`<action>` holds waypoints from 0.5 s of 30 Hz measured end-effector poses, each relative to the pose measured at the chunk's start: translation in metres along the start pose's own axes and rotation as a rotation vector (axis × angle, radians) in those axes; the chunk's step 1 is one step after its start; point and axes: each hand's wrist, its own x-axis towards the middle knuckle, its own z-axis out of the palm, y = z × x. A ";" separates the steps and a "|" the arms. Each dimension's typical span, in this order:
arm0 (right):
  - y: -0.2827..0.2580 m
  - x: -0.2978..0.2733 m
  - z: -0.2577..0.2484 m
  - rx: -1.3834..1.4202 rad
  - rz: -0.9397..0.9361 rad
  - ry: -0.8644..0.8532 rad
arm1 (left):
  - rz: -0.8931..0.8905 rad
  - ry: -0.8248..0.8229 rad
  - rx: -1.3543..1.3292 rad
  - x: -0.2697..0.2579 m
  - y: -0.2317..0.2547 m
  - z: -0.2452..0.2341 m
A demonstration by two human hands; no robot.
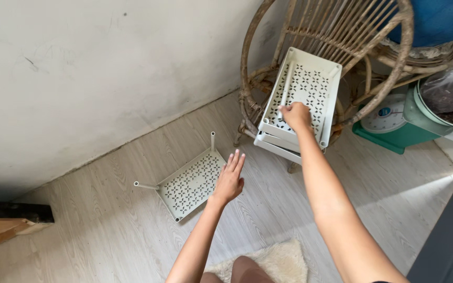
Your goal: The person assembles a white plastic storage rack by inserting cylindrical legs into the corners of perforated trays and stacking them. They handle the trays and legs by hand, aligning and pressing the legs into place, then stacking additional trays on top to form a multi-tiered rack.
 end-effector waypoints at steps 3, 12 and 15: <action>0.006 0.015 0.023 -0.087 0.051 -0.165 | -0.047 -0.088 0.056 -0.015 0.002 0.003; -0.024 -0.066 -0.027 1.270 0.040 -0.431 | -0.122 0.085 -0.209 -0.037 0.011 -0.058; -0.071 -0.152 -0.041 1.340 -0.145 -0.703 | -0.181 0.217 -0.618 -0.015 0.034 -0.098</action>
